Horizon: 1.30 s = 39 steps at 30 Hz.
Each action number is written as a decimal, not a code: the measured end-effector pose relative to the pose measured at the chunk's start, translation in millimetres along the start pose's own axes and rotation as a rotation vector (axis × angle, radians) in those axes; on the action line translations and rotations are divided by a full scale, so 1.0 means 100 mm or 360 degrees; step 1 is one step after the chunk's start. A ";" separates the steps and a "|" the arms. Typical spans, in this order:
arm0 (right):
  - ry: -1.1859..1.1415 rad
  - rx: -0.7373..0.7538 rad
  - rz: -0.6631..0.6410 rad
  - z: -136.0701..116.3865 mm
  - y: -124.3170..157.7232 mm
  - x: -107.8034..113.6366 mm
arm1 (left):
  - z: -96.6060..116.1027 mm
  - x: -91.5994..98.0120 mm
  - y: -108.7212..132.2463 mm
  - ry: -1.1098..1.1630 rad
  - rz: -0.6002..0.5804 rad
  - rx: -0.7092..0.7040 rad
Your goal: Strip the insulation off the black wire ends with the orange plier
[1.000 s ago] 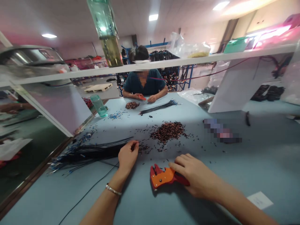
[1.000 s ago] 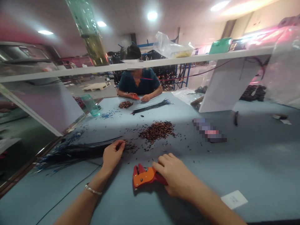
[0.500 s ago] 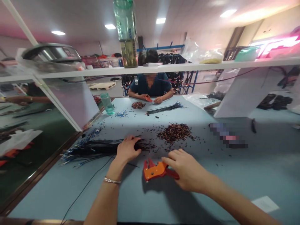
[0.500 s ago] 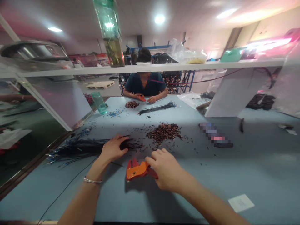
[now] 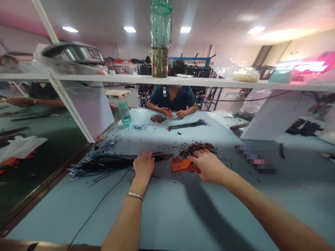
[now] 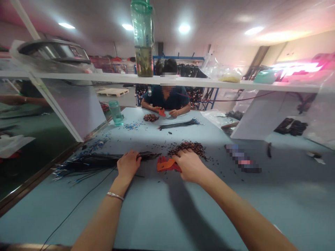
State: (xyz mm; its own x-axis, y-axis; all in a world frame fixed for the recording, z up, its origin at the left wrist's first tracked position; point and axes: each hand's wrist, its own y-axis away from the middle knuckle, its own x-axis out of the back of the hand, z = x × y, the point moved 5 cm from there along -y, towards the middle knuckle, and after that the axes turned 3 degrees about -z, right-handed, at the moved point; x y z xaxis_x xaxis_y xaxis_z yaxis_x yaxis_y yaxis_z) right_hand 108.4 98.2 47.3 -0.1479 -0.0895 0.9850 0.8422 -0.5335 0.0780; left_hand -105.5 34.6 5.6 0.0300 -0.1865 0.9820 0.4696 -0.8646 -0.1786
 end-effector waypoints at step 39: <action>-0.0189 -0.0760 -0.0135 0.25 1.48 -0.31 | 0.86 -0.04 0.35 0.0139 -0.0035 -0.0634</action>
State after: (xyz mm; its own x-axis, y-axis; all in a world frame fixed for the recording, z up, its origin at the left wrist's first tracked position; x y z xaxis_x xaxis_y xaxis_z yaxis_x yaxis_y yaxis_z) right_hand 250.5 43.2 32.3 -0.1221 0.0522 0.9911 0.4944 -0.8627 0.1063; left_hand -13.6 45.0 1.2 -0.0595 -0.1901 0.9800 0.0900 -0.9787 -0.1844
